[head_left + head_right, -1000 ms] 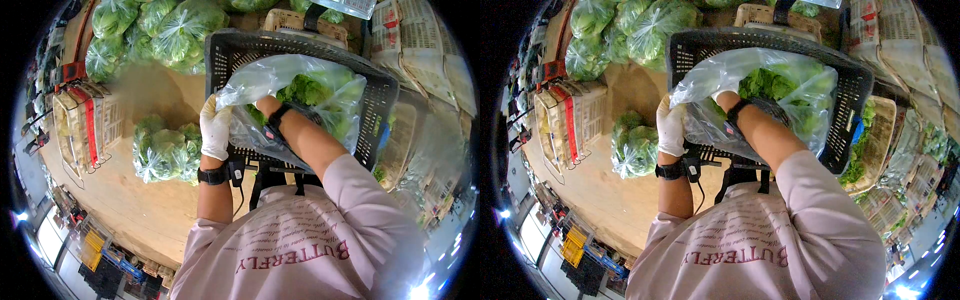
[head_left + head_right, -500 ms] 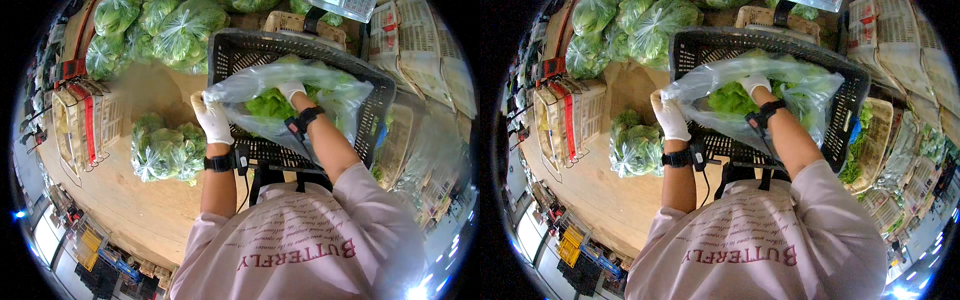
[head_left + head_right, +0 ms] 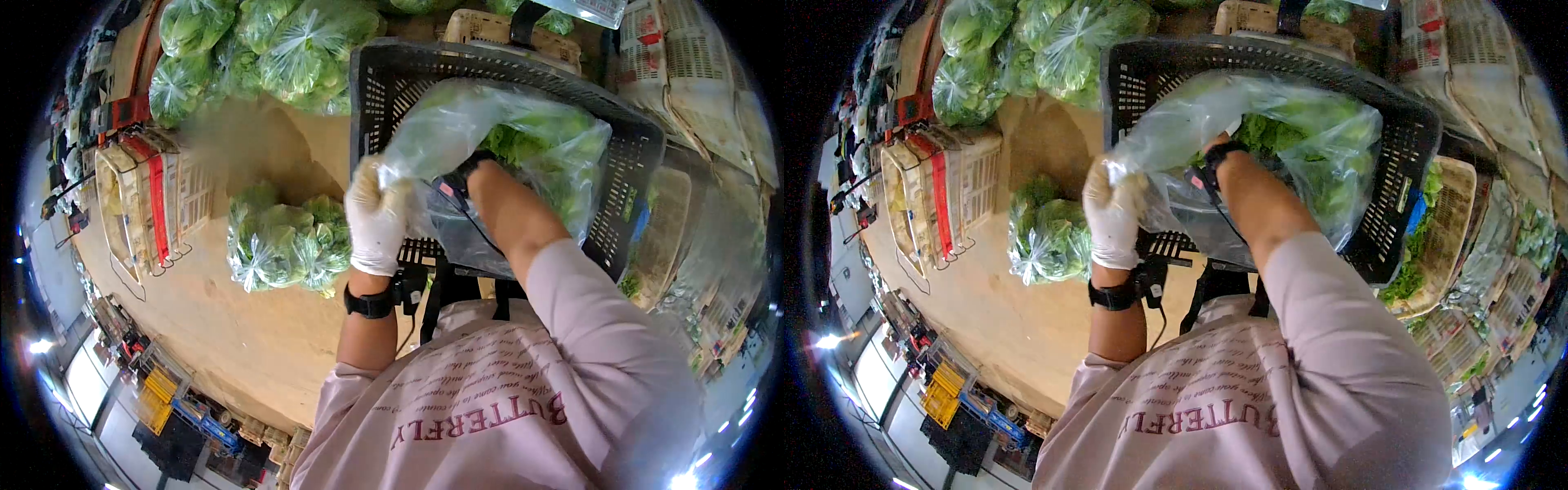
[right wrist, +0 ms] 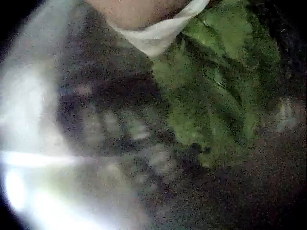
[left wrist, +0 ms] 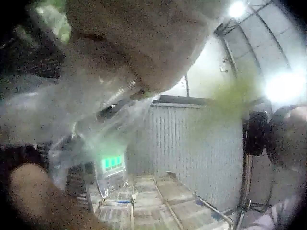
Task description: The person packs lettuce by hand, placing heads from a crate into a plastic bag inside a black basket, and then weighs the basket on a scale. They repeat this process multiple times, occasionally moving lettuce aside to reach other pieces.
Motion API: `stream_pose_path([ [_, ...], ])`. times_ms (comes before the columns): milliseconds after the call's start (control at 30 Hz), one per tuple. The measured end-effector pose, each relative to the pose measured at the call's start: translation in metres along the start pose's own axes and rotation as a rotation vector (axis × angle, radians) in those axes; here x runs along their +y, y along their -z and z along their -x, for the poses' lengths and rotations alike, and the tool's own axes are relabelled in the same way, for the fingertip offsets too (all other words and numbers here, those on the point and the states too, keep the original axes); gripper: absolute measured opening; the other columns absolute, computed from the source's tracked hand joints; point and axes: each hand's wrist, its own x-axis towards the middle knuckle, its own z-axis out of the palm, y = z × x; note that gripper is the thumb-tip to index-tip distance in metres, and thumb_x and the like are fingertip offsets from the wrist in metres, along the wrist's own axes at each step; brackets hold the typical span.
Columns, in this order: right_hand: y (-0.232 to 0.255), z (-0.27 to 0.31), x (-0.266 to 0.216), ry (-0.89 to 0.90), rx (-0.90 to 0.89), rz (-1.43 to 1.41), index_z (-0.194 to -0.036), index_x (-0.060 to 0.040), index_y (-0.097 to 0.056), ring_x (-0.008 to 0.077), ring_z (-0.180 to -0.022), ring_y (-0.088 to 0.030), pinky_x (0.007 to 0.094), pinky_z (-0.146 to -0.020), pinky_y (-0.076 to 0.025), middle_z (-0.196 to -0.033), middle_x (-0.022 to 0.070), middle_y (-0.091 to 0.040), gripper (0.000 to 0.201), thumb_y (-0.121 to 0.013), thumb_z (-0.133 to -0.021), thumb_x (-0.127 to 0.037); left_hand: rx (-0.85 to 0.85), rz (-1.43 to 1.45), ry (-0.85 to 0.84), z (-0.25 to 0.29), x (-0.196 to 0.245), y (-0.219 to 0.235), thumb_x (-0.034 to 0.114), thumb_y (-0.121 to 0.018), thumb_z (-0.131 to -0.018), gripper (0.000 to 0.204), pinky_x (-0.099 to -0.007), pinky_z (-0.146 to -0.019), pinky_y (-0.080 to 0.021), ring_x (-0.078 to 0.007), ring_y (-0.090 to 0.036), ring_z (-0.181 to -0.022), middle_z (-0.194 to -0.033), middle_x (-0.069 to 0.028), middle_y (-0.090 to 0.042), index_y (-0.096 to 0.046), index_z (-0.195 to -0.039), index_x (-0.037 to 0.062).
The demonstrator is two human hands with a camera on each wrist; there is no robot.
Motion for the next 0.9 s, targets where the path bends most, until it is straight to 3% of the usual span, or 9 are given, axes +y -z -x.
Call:
stream_pose_path([
  [133,0.055,0.041,0.018,0.177,0.048,0.101,-0.147,-0.0273,-0.026,0.0380,-0.138,-0.025,0.0543,-0.108,-0.027,-0.153,0.0160,-0.020,0.083,-0.058,-0.079,-0.062,0.127,-0.094,-0.012,-0.006,0.032,0.011,0.007,-0.054,-0.093,0.015,-0.0187,-0.068,-0.043,-0.0050,-0.048,-0.077,-0.092,0.0002,-0.058,-0.058,-0.107,0.0020],
  [300,0.208,0.082,0.075,0.057,-0.455,0.986,-0.144,-0.0340,-0.032,0.0358,-0.143,-0.012,0.0630,-0.108,-0.020,-0.157,0.0075,-0.004,0.081,-0.067,-0.075,-0.055,0.104,-0.347,-0.094,-0.026,0.026,0.032,0.014,-0.052,-0.096,0.019,-0.0196,-0.056,-0.038,-0.0027,-0.044,-0.063,-0.075,0.0038,-0.059,-0.067,-0.091,0.0029],
  [400,0.309,0.094,0.086,0.079,-0.320,1.006,-0.143,-0.0272,-0.037,0.0360,-0.138,-0.026,0.0581,-0.109,-0.024,-0.152,0.0157,-0.024,0.074,-0.066,-0.079,-0.051,0.135,-0.176,-0.029,-0.040,0.015,0.035,0.016,-0.051,-0.097,0.021,-0.0216,-0.056,-0.039,-0.0052,-0.046,-0.064,-0.076,0.0020,-0.059,-0.066,-0.096,0.0019],
  [533,0.383,0.114,0.157,0.148,0.361,0.058,-0.129,-0.0077,-0.053,0.0281,-0.122,-0.047,0.0344,-0.104,-0.036,-0.130,0.0154,-0.052,0.050,-0.068,-0.081,-0.014,0.176,-0.344,-0.029,-0.029,0.038,0.017,0.014,-0.052,-0.095,0.018,-0.0232,-0.059,-0.042,-0.0079,-0.049,-0.065,-0.079,-0.0001,-0.060,-0.061,-0.105,0.0017],
  [600,0.416,0.147,0.146,0.106,0.252,-0.037,-0.126,-0.0059,-0.054,0.0253,-0.121,-0.049,0.0331,-0.104,-0.036,-0.128,0.0126,-0.053,0.045,-0.066,-0.083,-0.011,0.149,-0.054,0.084,-0.020,0.037,0.013,0.012,-0.054,-0.093,0.024,-0.0240,-0.060,-0.043,-0.0092,-0.051,-0.069,-0.085,-0.0007,-0.059,-0.056,-0.114,0.0019],
  [633,0.404,0.157,0.179,0.028,0.100,-0.705,-0.125,-0.0068,-0.055,0.0213,-0.120,-0.049,0.0322,-0.103,-0.037,-0.127,0.0093,-0.054,0.042,-0.063,-0.084,-0.008,0.087,-0.110,0.053,-0.023,0.025,0.030,0.009,-0.053,-0.091,0.030,-0.0253,-0.062,-0.045,-0.0110,-0.054,-0.076,-0.094,-0.0028,-0.059,-0.051,-0.120,0.0010],
  [700,0.408,0.198,0.186,0.267,0.234,-0.540,-0.126,-0.0072,-0.054,0.0189,-0.116,-0.050,0.0349,-0.099,-0.041,-0.125,0.0074,-0.054,0.043,-0.062,-0.084,-0.003,-0.030,-0.447,-0.169,-0.005,0.051,0.012,0.005,-0.054,-0.087,0.044,-0.0318,-0.076,-0.050,-0.0205,-0.057,-0.090,-0.108,-0.0118,-0.057,-0.045,-0.130,-0.0029],
  [833,0.365,0.283,0.278,-0.243,0.350,-0.543,-0.111,-0.0084,-0.064,0.0210,-0.089,-0.061,0.0328,-0.081,-0.049,-0.104,0.0154,-0.063,0.032,-0.065,-0.081,-0.018,-0.221,-0.770,-0.689,0.021,0.081,-0.080,0.000,-0.054,-0.080,0.066,-0.0411,-0.107,-0.033,-0.0309,-0.042,-0.128,-0.142,-0.0229,-0.039,-0.031,-0.142,-0.0036],
  [900,0.345,0.323,0.322,-0.330,0.385,-0.506,-0.114,-0.0092,-0.063,0.0278,-0.103,-0.060,0.0356,-0.090,-0.047,-0.112,0.0161,-0.062,0.035,-0.065,-0.081,-0.022,-0.578,-0.806,-0.735,0.044,0.072,-0.145,-0.002,-0.050,-0.081,0.068,-0.0404,-0.113,-0.023,-0.0310,-0.032,-0.136,-0.147,-0.0213,-0.033,-0.028,-0.145,0.0003],
])
